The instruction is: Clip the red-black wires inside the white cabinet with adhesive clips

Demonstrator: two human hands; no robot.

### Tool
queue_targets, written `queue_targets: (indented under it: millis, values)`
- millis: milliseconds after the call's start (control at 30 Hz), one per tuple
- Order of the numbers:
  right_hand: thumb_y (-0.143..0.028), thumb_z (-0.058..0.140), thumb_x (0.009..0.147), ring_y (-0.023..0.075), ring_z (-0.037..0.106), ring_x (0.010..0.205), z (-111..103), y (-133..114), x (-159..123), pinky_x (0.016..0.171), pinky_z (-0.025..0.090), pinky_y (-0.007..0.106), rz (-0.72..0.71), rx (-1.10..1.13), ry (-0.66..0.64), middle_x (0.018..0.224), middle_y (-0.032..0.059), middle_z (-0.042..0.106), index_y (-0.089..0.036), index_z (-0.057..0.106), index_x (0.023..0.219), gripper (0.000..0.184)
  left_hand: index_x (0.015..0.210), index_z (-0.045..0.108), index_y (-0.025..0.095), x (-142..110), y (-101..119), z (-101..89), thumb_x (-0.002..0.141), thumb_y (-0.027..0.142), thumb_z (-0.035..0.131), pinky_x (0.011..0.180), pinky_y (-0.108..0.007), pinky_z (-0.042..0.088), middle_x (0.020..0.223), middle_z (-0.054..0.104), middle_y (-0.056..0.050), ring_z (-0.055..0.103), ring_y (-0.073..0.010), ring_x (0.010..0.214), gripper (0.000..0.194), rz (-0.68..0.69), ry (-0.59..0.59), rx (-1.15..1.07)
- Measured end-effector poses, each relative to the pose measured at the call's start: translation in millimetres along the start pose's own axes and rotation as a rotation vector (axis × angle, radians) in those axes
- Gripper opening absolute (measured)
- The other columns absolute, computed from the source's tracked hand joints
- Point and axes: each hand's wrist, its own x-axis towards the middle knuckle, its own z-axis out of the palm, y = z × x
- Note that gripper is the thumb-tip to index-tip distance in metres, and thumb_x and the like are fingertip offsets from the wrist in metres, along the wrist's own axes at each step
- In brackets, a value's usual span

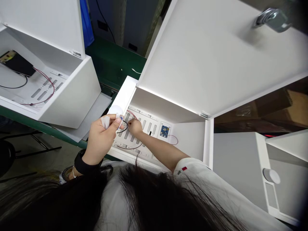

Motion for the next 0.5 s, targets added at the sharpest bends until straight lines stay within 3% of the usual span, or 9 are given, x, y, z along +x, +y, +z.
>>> queue_targets:
  millis: [200, 300, 500]
  values:
    - [-0.016, 0.052, 0.086, 0.0201, 0.062, 0.090, -3.1, -7.9, 1.9, 0.077, 0.045, 0.027, 0.052, -0.049, -0.001, 0.103, 0.0141, 0.068, -0.012, 0.070, 0.092, 0.020, 0.094, 0.068, 0.015, 0.5, -0.5, 0.7, 0.084, 0.041, 0.068, 0.039, -0.021, 0.022, 0.075, 0.061, -0.003, 0.031, -0.0030, 0.045, 0.028, 0.005, 0.010, -0.022]
    - [-0.015, 0.054, 0.086, 0.0217, 0.061, 0.095, -4.3, -6.9, 0.4, 0.082, 0.044, 0.029, -0.018, -0.093, 0.009, 0.105, 0.0156, 0.066, -0.010, 0.067, 0.096, 0.017, 0.094, 0.068, 0.015, 0.8, -0.2, 1.1, 0.084, 0.041, 0.069, 0.040, -0.021, 0.023, 0.075, 0.061, -0.003, 0.033, -0.0032, 0.045, 0.027, 0.009, 0.011, -0.023]
    - [-0.013, 0.050, 0.087, 0.0188, 0.059, 0.094, -2.0, -0.8, -15.3, 0.085, 0.043, 0.027, -0.204, -0.046, -0.025, 0.098, 0.0092, 0.066, -0.014, 0.067, 0.092, 0.018, 0.092, 0.067, 0.015, 0.2, 1.3, 1.3, 0.084, 0.041, 0.068, 0.039, -0.021, 0.024, 0.075, 0.061, -0.002, 0.033, -0.0031, 0.044, 0.028, 0.013, 0.008, -0.010]
